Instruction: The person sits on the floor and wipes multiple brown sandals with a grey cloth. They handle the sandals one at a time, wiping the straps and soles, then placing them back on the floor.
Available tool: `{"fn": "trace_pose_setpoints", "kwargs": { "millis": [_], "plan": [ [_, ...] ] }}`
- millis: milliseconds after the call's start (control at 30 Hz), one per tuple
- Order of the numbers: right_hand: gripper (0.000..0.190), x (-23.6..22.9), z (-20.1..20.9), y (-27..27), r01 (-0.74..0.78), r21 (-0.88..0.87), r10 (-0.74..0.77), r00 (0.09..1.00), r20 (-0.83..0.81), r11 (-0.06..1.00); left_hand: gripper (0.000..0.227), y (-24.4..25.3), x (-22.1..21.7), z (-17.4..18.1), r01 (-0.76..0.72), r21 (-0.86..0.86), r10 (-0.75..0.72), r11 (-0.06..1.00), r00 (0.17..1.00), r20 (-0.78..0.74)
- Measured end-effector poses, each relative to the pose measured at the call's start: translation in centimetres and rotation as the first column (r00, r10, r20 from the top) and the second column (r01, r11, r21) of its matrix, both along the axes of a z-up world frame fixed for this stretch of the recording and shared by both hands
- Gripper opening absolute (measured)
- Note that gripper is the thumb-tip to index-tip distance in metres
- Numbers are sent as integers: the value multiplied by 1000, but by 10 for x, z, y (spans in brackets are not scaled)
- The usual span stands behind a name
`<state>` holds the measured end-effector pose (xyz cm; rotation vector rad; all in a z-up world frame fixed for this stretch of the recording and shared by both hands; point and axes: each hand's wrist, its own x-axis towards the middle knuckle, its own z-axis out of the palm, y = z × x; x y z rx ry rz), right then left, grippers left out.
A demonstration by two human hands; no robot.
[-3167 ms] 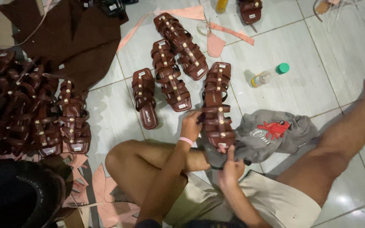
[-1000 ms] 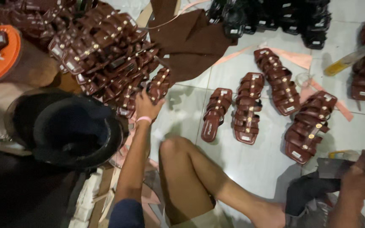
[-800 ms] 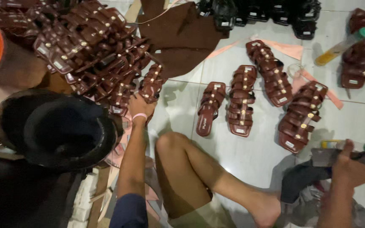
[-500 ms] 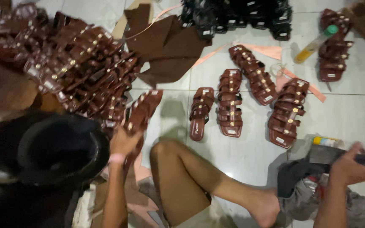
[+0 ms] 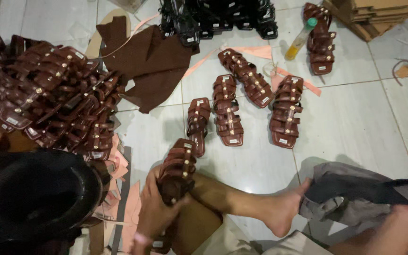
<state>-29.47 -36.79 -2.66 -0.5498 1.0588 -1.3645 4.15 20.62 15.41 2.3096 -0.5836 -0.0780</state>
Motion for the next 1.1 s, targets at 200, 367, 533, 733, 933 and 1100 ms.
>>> {"fn": "trace_pose_setpoints", "kwargs": {
  "millis": [200,367,533,733,933,1100],
  "plan": [
    [44,13,22,-22,-29,-385,-228,764,-604,922,40,-32,38,-50,-60,440,-5,896,989,145],
    [38,99,28,-50,-518,-568,-458,336,-823,640,32,-76,49,-89,175,441,-238,880,967,91],
    [43,153,15,-24,-635,-406,-376,191,-907,657,39,-142,56,-134,-68,-340,-50,938,944,-327],
    [40,143,10,8,-617,-386,-327,211,-921,686,48,-211,36,-199,-499,-725,-529,475,496,-689],
    [30,110,3,24,-677,-410,-481,93,-872,612,53,-222,47,-221,-365,-911,-626,194,668,-401],
    [31,71,15,57,-672,-400,-488,65,-870,623,49,-218,37,-190,-473,-842,-758,259,441,-480]
  ]
}}
